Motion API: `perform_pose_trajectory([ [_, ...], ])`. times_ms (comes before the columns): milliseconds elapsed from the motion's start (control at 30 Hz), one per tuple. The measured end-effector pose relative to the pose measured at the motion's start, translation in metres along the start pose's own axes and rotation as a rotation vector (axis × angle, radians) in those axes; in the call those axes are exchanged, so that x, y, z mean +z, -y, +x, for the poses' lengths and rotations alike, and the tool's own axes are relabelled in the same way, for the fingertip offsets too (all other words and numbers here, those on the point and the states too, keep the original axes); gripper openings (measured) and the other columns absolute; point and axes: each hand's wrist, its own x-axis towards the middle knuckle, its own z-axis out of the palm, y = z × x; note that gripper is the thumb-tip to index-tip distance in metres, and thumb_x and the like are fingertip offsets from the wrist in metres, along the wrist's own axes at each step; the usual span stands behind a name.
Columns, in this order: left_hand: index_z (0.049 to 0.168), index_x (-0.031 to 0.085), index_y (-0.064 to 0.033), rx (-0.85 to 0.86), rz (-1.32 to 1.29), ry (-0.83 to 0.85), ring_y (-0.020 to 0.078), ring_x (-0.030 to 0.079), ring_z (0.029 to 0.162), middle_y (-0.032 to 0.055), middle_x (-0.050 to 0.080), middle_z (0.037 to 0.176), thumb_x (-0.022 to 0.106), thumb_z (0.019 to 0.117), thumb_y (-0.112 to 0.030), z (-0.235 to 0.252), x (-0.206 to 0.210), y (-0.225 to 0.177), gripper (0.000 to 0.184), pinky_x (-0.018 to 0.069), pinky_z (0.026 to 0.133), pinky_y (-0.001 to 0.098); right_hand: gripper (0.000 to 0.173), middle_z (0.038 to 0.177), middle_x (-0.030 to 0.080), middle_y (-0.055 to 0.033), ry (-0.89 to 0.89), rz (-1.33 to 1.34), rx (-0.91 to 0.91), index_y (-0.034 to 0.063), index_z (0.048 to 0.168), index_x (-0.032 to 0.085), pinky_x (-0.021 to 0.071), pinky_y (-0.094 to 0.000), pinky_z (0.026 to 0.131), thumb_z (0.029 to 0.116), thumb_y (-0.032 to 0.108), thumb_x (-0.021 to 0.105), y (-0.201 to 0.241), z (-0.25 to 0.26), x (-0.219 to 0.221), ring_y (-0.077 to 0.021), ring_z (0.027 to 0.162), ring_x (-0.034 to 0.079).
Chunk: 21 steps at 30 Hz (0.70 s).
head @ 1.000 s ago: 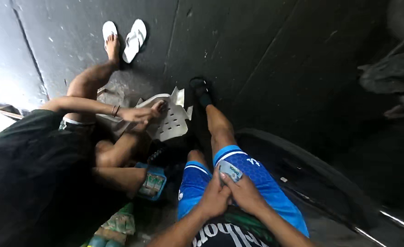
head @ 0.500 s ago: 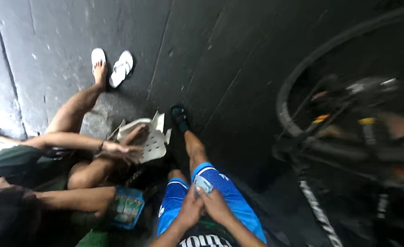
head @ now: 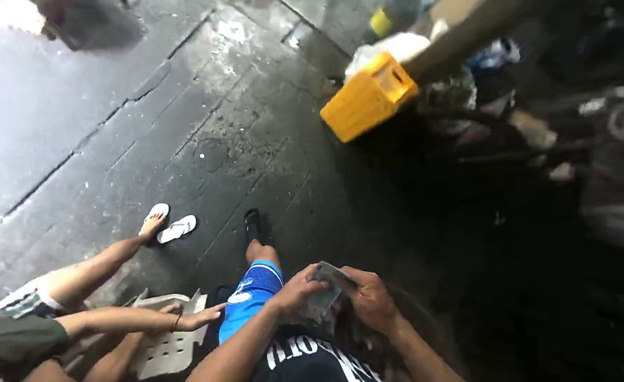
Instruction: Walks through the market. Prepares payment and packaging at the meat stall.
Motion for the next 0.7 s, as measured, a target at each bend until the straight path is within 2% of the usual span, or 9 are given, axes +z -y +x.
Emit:
perform_pose_trajectory([
  [100,0.126,0.057,-0.0053,0.090,-0.064,-0.006,0.0192,0.071,0.074,0.0101,0.073,0.090,0.049,0.1059,-0.030,0.059,-0.026,-0.047,0.032,0.0621,0.069,0.0371,0.034,0.086,0.074,0.0016,0.168,-0.204,-0.033,0.0100,0.097,0.075,0.0600,-0.0274,0.077,0.1036,0.038,0.058,-0.002,0.101,-0.039,-0.0038,0.081,0.069],
  [167,0.118,0.061,-0.0069,0.128,-0.092,-0.032,0.0136,0.067,0.068,0.0046,0.070,0.082,0.048,0.1068,-0.035,0.116,-0.046,-0.078,0.033,0.0595,0.065,0.0319,0.031,0.084,0.073,0.0008,0.202,-0.311,0.001,0.0099,0.095,0.075,0.0607,-0.0322,0.075,0.1020,0.036,0.059,-0.004,0.169,-0.065,-0.0068,0.078,0.069],
  [233,0.113,0.062,-0.0074,0.114,-0.089,-0.047,0.0112,0.062,0.061,0.0024,0.066,0.077,0.048,0.1070,-0.036,0.173,-0.044,-0.100,0.032,0.0556,0.059,0.0291,0.030,0.085,0.073,0.0028,0.156,-0.327,0.089,0.0114,0.097,0.075,0.0612,-0.0321,0.076,0.1016,0.035,0.058,-0.015,0.206,-0.093,-0.0060,0.080,0.070],
  [300,0.114,0.061,-0.0051,0.050,0.000,-0.044,0.0120,0.059,0.059,0.0039,0.065,0.076,0.048,0.1074,-0.035,0.212,-0.036,-0.127,0.034,0.0532,0.056,0.0296,0.028,0.089,0.076,0.0008,0.055,-0.201,0.224,0.0090,0.103,0.076,0.0632,-0.0337,0.078,0.1009,0.031,0.059,-0.029,0.225,-0.116,-0.0077,0.081,0.072],
  [333,0.118,0.060,-0.0040,0.020,0.070,-0.028,0.0129,0.058,0.058,0.0052,0.064,0.076,0.047,0.1077,-0.035,0.228,-0.034,-0.143,0.035,0.0523,0.055,0.0302,0.028,0.086,0.075,-0.0003,0.002,-0.121,0.286,0.0077,0.103,0.076,0.0631,-0.0331,0.072,0.1007,0.030,0.059,-0.037,0.235,-0.125,-0.0085,0.075,0.071],
  [400,0.125,0.058,-0.0038,-0.034,0.154,0.019,0.0133,0.058,0.058,0.0062,0.065,0.078,0.045,0.1088,-0.034,0.255,-0.024,-0.173,0.037,0.0526,0.055,0.0304,0.030,0.074,0.070,0.0005,-0.047,-0.033,0.372,0.0077,0.100,0.075,0.0562,-0.0300,0.056,0.1003,0.033,0.060,-0.048,0.248,-0.153,-0.0076,0.058,0.062],
  [467,0.121,0.060,-0.0021,-0.031,0.154,0.010,0.0141,0.062,0.060,0.0069,0.067,0.080,0.044,0.1092,-0.035,0.289,-0.026,-0.209,0.038,0.0553,0.058,0.0319,0.028,0.069,0.067,0.0021,-0.026,0.008,0.337,0.0084,0.099,0.074,0.0508,-0.0266,0.049,0.0998,0.033,0.061,-0.056,0.291,-0.184,-0.0058,0.051,0.056],
  [600,0.126,0.058,-0.0007,0.149,-0.062,-0.114,0.0203,0.070,0.070,0.0124,0.072,0.092,0.047,0.1082,-0.029,0.364,-0.032,-0.260,0.035,0.0617,0.066,0.0378,0.024,0.085,0.075,-0.0048,0.176,0.052,0.135,0.0059,0.106,0.075,0.0616,-0.0328,0.060,0.1006,0.024,0.061,-0.063,0.415,-0.237,-0.0142,0.066,0.069],
  [700,0.122,0.059,0.0000,0.313,-0.104,-0.297,0.0185,0.067,0.065,0.0113,0.071,0.090,0.050,0.1066,-0.021,0.404,-0.038,-0.306,0.027,0.0601,0.062,0.0357,0.026,0.085,0.075,-0.0043,0.346,0.072,0.053,0.0064,0.106,0.075,0.0633,-0.0342,0.062,0.1012,0.028,0.060,-0.068,0.506,-0.261,-0.0151,0.068,0.071],
])
